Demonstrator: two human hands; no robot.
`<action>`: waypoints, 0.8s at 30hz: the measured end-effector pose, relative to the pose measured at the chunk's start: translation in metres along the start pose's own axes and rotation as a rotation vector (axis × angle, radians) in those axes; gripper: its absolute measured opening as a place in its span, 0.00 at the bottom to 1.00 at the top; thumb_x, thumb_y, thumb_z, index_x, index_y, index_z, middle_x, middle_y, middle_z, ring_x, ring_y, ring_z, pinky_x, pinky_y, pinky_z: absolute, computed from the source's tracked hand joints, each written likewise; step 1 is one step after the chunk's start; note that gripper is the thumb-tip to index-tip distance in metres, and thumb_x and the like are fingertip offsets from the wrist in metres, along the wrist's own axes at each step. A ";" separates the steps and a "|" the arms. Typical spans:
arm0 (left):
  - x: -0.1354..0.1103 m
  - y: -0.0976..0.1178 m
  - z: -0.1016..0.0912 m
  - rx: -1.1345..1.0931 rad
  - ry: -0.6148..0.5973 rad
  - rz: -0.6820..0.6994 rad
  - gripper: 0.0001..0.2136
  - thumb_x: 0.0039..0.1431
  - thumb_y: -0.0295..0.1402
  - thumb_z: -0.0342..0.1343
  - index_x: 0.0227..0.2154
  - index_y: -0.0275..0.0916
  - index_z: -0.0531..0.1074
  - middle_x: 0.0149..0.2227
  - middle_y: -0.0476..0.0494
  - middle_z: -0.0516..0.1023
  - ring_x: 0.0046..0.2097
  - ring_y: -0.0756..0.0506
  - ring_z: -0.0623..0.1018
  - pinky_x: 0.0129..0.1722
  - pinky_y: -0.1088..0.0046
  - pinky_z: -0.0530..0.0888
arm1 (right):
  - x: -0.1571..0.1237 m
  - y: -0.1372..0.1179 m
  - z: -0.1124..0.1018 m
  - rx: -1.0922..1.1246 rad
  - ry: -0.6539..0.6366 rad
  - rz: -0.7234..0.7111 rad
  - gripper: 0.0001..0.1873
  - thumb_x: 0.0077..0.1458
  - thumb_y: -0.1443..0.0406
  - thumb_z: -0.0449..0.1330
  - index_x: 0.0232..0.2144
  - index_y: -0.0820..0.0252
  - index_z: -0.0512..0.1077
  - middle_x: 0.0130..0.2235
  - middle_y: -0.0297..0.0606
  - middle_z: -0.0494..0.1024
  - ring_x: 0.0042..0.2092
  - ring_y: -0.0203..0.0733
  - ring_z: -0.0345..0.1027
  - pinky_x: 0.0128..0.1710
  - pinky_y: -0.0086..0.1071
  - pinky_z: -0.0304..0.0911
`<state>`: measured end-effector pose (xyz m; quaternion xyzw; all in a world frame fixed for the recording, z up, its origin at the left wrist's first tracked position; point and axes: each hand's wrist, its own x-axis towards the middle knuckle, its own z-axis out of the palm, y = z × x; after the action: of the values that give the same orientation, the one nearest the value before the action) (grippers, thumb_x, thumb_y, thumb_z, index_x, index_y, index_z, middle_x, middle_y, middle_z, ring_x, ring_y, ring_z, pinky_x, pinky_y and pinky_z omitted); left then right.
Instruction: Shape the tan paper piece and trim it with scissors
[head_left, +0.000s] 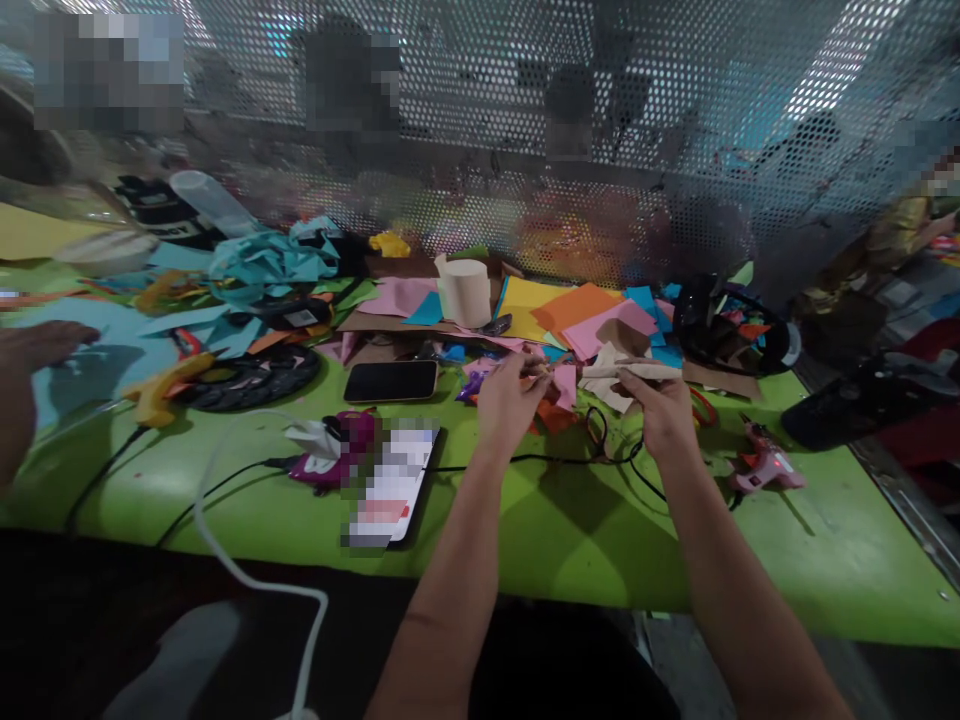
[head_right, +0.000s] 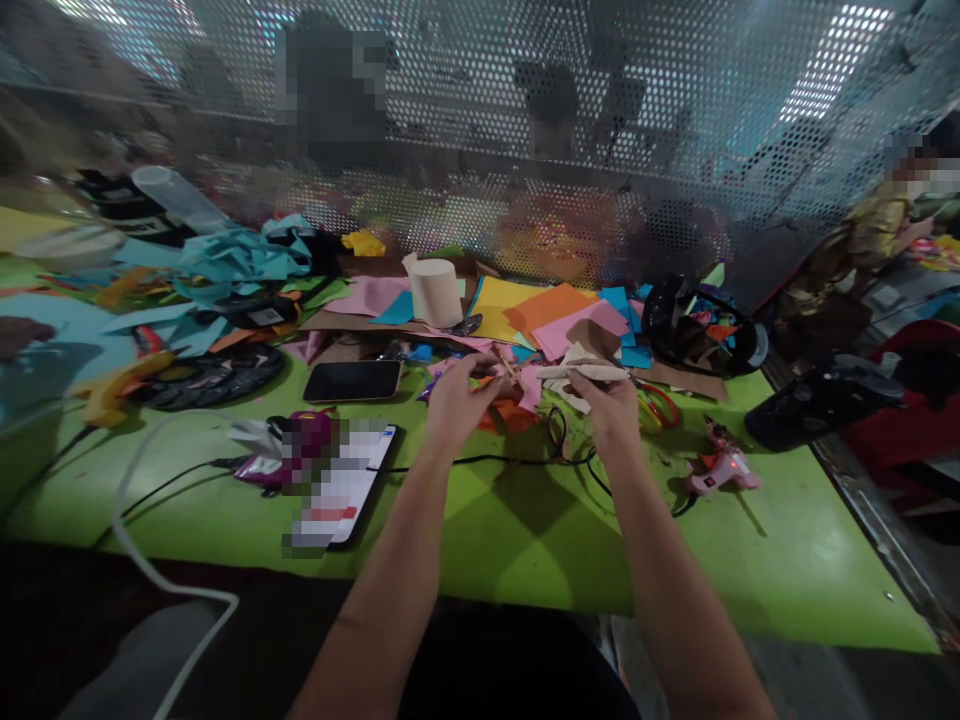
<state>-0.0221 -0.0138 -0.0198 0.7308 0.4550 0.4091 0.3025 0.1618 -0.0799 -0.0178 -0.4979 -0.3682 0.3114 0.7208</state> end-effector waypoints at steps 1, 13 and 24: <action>0.000 -0.002 -0.001 0.176 -0.030 0.016 0.12 0.55 0.30 0.58 0.43 0.40 0.73 0.44 0.41 0.79 0.49 0.40 0.75 0.52 0.60 0.68 | 0.001 -0.001 -0.001 0.014 0.014 -0.006 0.13 0.40 0.61 0.72 0.30 0.58 0.77 0.32 0.34 0.80 0.30 0.37 0.72 0.32 0.33 0.70; -0.002 -0.020 0.015 0.776 -0.203 -0.014 0.18 0.58 0.28 0.52 0.53 0.35 0.68 0.53 0.31 0.73 0.55 0.33 0.69 0.53 0.54 0.65 | -0.001 -0.006 0.003 0.023 -0.013 0.002 0.10 0.40 0.62 0.71 0.28 0.58 0.77 0.29 0.33 0.79 0.29 0.36 0.72 0.30 0.31 0.70; 0.010 -0.022 0.023 -0.178 -0.180 -0.047 0.11 0.54 0.28 0.50 0.41 0.36 0.71 0.41 0.40 0.76 0.45 0.43 0.74 0.49 0.65 0.69 | -0.004 -0.011 0.003 0.118 -0.021 -0.007 0.11 0.41 0.62 0.71 0.30 0.57 0.76 0.32 0.33 0.78 0.29 0.34 0.70 0.30 0.30 0.69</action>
<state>-0.0084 0.0020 -0.0454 0.7242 0.4049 0.3733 0.4150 0.1584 -0.0848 -0.0080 -0.4499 -0.3586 0.3353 0.7460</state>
